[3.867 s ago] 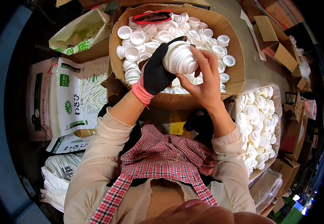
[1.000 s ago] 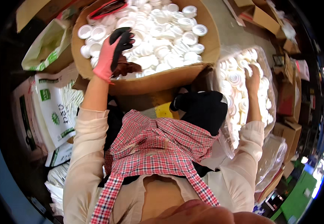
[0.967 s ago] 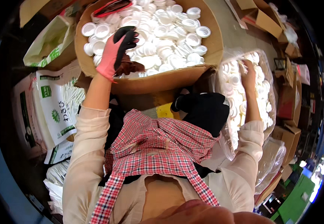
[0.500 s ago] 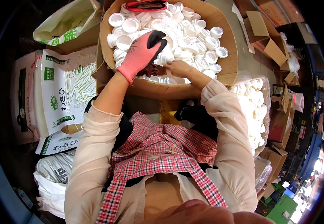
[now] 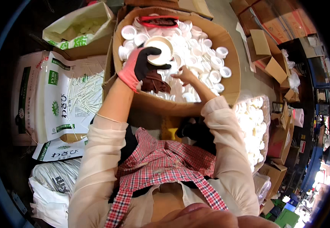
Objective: The person sits on the floor and repeatedly assembles small white plastic containers by placing a lid onto a base. They handle the containers one at a time, then place the assembled units into a nearby box.
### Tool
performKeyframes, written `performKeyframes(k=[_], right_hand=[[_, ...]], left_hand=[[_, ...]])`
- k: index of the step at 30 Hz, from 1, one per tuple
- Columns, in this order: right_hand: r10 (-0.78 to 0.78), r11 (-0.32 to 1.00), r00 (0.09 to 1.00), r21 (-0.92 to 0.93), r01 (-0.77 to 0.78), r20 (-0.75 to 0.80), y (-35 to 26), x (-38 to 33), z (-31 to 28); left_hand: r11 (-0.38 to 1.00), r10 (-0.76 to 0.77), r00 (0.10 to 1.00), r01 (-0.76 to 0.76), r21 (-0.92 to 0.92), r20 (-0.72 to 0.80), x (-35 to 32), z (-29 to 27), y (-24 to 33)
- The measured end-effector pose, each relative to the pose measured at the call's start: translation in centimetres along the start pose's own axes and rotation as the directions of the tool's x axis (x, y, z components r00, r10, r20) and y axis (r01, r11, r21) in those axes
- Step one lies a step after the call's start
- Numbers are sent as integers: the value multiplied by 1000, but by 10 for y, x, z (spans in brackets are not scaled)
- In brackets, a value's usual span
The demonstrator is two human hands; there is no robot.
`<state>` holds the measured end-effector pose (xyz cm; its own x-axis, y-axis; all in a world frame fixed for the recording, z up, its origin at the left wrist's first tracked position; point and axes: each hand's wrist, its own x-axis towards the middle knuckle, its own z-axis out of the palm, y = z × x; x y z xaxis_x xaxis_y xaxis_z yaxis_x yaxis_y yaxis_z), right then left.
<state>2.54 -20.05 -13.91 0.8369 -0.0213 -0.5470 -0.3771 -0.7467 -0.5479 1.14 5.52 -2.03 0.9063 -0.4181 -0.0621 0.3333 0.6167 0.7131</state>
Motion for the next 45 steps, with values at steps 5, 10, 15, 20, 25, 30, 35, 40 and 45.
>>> performKeyframes(k=[5, 10, 15, 20, 25, 30, 35, 40, 45], right_hand=[[-152, 959, 973, -266, 103, -173, 1, 18, 26], [-359, 737, 926, 574, 357, -116, -28, -57, -42], [-635, 90, 753, 950, 298, -175, -52, -148, -72], [-650, -7, 729, 961, 277, -215, -46, -167, -74], [-576, 115, 774, 911, 397, -265, -43, -169, -81], [-470, 174, 828, 887, 428, -307, -48, -181, -88], [-557, 169, 746, 830, 532, -364, -47, -186, -92], [-532, 403, 770, 694, 597, -353, -61, -194, -88], [-545, 468, 650, 451, 760, -530, -81, -212, -67]], left_hand=[[943, -4, 986, 60, -326, 169, 8, -4, 0], [990, 136, 965, -138, -7, 226, -12, 26, 23], [855, 95, 913, 129, -502, 396, -14, 38, 16], [876, 112, 947, 49, -479, 302, -11, 38, 0], [943, 113, 934, 6, -333, 340, -13, 47, -3], [867, -106, 941, 245, -434, 320, -5, 51, -6], [962, 59, 973, -115, 247, 222, -14, 56, -11], [846, 247, 887, -393, 361, 390, -17, 65, -17], [917, 312, 875, -380, 125, 370, -24, 81, -28]])
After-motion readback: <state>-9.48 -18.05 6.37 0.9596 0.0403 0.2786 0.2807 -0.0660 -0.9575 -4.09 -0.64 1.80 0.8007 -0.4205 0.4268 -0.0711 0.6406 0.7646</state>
